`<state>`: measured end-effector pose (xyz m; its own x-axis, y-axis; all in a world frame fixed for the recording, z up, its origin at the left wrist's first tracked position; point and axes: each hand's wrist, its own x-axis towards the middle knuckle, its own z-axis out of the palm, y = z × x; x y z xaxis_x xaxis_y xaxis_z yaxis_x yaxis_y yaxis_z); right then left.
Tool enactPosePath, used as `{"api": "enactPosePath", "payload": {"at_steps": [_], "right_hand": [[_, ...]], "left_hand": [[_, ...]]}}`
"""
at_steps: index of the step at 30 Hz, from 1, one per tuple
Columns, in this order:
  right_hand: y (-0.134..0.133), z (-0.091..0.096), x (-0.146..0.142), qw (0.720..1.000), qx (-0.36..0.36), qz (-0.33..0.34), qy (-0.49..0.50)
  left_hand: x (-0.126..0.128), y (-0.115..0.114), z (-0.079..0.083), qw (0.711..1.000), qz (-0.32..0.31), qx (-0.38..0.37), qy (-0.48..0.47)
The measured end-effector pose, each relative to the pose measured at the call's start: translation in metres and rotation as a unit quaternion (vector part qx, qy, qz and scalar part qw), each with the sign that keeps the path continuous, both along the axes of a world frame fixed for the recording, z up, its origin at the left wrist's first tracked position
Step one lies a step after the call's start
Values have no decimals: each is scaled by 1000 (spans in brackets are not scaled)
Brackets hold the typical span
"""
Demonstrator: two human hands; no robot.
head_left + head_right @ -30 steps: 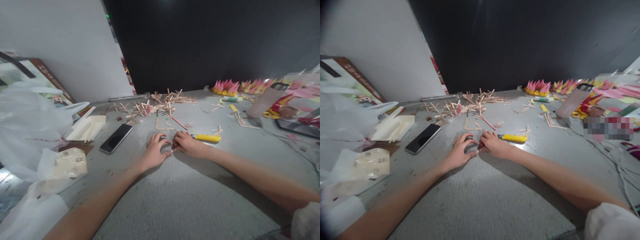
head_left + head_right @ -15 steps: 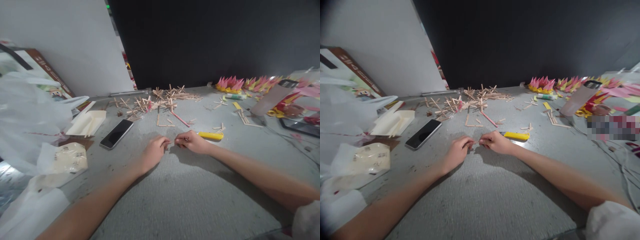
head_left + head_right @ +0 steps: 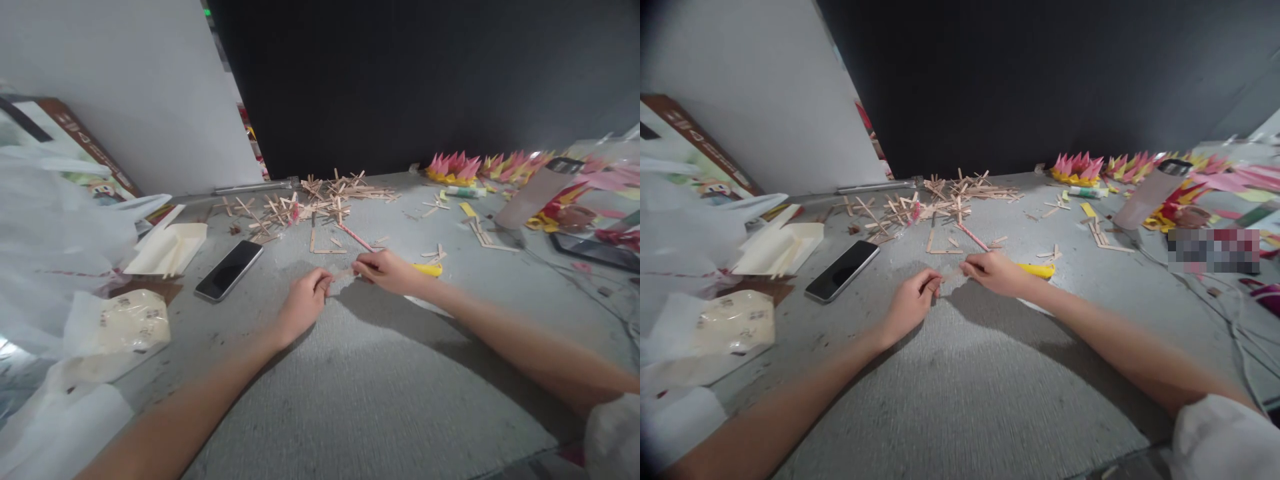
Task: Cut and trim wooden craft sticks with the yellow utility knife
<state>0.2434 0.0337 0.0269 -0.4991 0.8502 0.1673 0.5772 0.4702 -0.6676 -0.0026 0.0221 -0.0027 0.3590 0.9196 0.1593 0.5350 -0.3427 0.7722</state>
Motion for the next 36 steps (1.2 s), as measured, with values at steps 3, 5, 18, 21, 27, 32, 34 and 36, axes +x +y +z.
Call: {"api": "enactPosePath", "payload": {"at_steps": [3, 5, 18, 21, 27, 32, 34, 36], "right_hand": [[17, 22, 35, 992, 33, -27, -120], [27, 34, 64, 980, 7, -61, -191], [26, 47, 72, 988, -27, -37, -148], [11, 45, 41, 993, -67, 53, -86], [-3, 28, 11, 982, -121, 125, -78], [-7, 21, 6, 986, -85, 124, -69], [-9, 19, 5, 986, -60, 138, -74], [-11, 19, 4, 983, -56, 155, -77]], "left_hand": [[-1, 2, -2, 999, 10, -13, -33], [-1, 3, -4, 998, 15, -19, -52], [2, -7, 8, 998, -40, -31, -39], [3, -11, 11, 997, -77, -18, 9], [1, -9, 6, 994, -108, 4, 23], [2, -9, 4, 996, -90, -21, 11], [3, -9, 3, 995, -91, -25, 15], [3, -7, 1, 994, -103, -18, 31]]}}
